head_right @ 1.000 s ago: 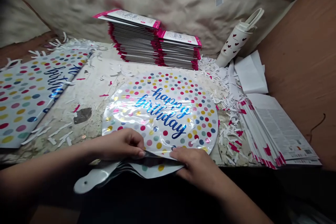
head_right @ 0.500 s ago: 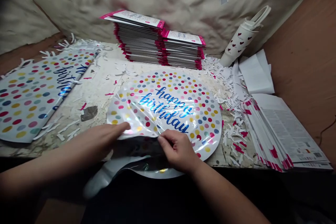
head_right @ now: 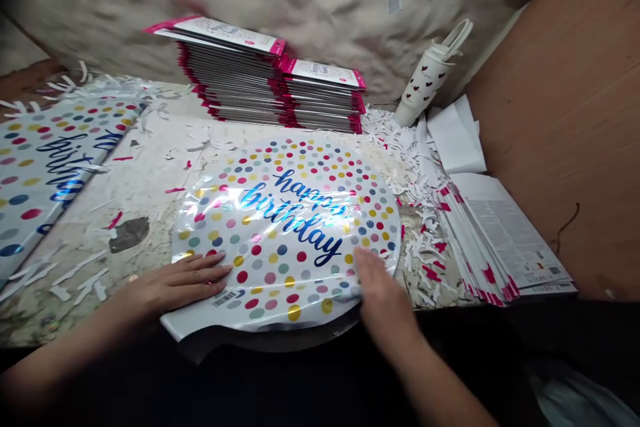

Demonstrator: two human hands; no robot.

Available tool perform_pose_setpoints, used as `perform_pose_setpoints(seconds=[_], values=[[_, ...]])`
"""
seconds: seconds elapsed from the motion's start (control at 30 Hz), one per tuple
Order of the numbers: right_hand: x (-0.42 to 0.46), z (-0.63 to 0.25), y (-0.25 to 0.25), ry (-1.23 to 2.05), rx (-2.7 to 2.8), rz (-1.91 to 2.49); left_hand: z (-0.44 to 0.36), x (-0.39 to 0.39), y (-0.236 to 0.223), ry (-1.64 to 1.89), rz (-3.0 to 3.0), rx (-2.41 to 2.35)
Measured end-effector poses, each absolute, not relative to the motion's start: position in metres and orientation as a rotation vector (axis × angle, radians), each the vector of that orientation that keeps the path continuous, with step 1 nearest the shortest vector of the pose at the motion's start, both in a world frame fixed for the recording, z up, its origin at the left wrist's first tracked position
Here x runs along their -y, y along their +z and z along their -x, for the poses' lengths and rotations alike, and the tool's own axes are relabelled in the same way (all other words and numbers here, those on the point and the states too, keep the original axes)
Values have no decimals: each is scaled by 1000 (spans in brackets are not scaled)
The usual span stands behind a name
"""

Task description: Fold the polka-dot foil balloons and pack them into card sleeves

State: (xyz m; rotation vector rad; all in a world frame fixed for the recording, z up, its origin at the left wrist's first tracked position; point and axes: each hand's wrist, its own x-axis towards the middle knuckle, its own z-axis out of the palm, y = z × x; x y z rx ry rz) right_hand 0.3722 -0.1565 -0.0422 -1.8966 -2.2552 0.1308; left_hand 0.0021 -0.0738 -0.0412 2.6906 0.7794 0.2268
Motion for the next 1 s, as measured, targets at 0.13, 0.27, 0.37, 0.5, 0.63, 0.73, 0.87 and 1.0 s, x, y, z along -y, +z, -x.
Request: perform_pose_setpoints(seconds=[0.13,0.27,0.37,0.5,0.63,0.73,0.87,1.0], values=[[141,-426,-38,202,2333,1885,-2,74,-33,199,-2674,-801],[124,-449,-22,739,2398,1604,3,63,-17,51,-2583,-940],[100,-460,-15,988,2153,1644,8,37,-6,15,-2361,-985],[37,-459,-14,869,1660,1812,-9,-11,9,131,-2053,-1463],[-23,-448,-21,692,1573,2012,-44,-21,11,371,-2227,-1917],[-46,-448,-21,661,1599,2111,-60,8,-6,352,-2613,-1575],[-46,-415,-8,224,1611,2252,-63,45,-31,-13,-2623,-1470],[-5,-314,-6,214,2214,1739,-62,50,-41,-20,-2600,-1576]])
